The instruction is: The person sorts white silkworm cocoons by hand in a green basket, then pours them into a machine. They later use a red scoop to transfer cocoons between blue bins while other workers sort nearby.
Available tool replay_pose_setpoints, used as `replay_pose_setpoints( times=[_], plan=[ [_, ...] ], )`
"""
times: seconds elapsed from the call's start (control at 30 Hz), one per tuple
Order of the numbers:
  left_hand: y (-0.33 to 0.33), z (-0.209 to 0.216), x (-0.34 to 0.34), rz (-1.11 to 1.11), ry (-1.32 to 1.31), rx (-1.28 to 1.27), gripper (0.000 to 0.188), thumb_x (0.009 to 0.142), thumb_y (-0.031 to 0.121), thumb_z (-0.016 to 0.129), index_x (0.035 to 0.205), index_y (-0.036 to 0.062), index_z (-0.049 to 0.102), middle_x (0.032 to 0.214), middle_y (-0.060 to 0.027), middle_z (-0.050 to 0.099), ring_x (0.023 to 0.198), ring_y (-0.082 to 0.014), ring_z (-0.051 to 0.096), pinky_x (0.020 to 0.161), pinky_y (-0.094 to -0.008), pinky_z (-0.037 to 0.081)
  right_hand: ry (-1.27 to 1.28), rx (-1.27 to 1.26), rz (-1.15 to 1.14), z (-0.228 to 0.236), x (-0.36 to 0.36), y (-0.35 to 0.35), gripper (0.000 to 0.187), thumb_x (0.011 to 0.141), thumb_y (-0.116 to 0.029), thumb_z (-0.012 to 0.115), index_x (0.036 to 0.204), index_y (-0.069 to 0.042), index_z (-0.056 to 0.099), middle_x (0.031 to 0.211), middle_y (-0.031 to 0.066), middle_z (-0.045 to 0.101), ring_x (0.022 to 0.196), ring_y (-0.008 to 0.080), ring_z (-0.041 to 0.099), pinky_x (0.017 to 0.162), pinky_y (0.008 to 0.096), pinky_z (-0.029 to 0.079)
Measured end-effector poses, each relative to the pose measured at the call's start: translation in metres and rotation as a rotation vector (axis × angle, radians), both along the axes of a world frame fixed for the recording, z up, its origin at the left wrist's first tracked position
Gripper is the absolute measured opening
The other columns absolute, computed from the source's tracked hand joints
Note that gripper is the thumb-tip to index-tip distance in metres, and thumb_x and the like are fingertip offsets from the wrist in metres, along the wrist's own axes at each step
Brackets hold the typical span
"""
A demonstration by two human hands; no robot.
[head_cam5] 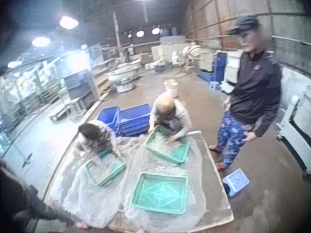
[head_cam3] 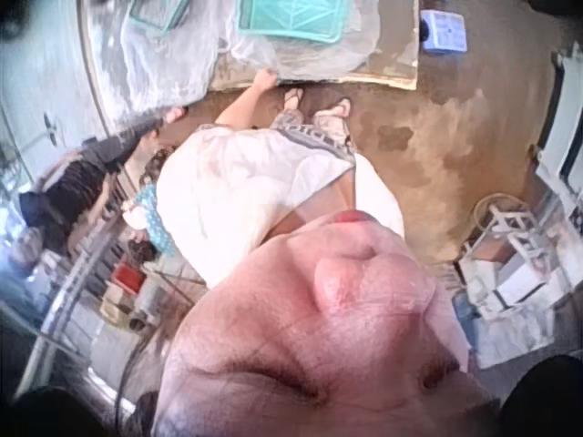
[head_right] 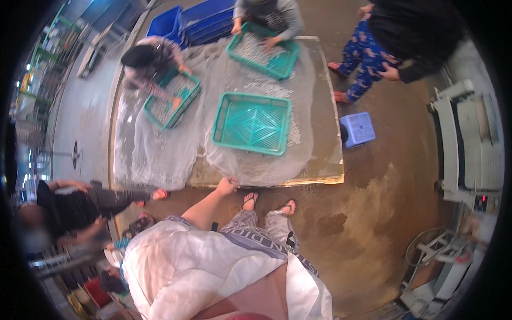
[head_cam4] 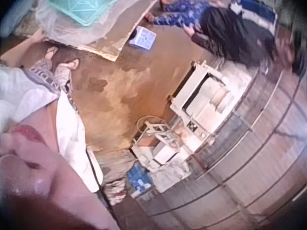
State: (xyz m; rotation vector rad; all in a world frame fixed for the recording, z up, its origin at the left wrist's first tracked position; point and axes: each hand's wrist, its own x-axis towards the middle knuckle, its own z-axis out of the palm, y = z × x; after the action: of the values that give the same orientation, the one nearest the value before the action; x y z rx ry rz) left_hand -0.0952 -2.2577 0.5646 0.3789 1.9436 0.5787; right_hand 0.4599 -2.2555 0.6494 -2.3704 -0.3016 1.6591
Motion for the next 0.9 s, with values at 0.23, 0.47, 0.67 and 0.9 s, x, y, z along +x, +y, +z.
replay_pose_setpoints(
  times=[0.23,0.47,0.67,0.9],
  plan=[
    [0.038,-0.033,0.071,-0.153,0.073,-0.151,0.018,0.066,0.013,0.061,0.081,0.0039,0.063,0.059,-0.0082,0.061,0.053,-0.0138,0.060,0.050,-0.0273,0.048,0.015,0.007,-0.118,-0.019,0.103,0.015,0.035,0.083,-0.014,0.046,0.116,-0.010,0.036,0.081,0.0147,0.058,0.057,0.0254,0.058,0.043,0.0365,0.048],
    [0.118,-0.014,0.169,-0.339,0.183,-0.166,0.016,0.067,0.019,0.062,0.068,0.0032,0.063,0.060,-0.0104,0.061,0.055,-0.0200,0.060,0.054,-0.0323,0.047,-0.031,0.029,-0.195,-0.022,0.244,0.088,0.029,0.085,-0.016,0.046,0.112,-0.010,0.039,0.079,0.0134,0.058,0.056,0.0247,0.057,0.042,0.0362,0.047],
    [0.285,0.036,0.316,-0.608,0.200,0.185,0.023,0.066,0.021,0.064,0.082,0.0041,0.063,0.074,-0.0154,0.063,0.067,-0.0247,0.062,0.064,-0.0351,0.049,-0.073,0.317,-0.294,-0.037,0.361,0.281,0.028,0.086,-0.019,0.049,0.112,-0.013,0.042,0.080,0.0109,0.059,0.058,0.0237,0.058,0.043,0.0344,0.046],
    [0.416,0.018,0.354,-0.646,0.323,-0.009,0.023,0.065,0.020,0.062,0.085,0.0074,0.065,0.089,-0.0142,0.063,0.082,-0.0281,0.061,0.075,-0.0358,0.048,0.071,0.430,-0.068,0.026,0.340,0.446,0.037,0.084,-0.020,0.054,0.118,-0.014,0.042,0.087,0.0089,0.058,0.070,0.0209,0.058,0.055,0.0315,0.048]
  ],
)
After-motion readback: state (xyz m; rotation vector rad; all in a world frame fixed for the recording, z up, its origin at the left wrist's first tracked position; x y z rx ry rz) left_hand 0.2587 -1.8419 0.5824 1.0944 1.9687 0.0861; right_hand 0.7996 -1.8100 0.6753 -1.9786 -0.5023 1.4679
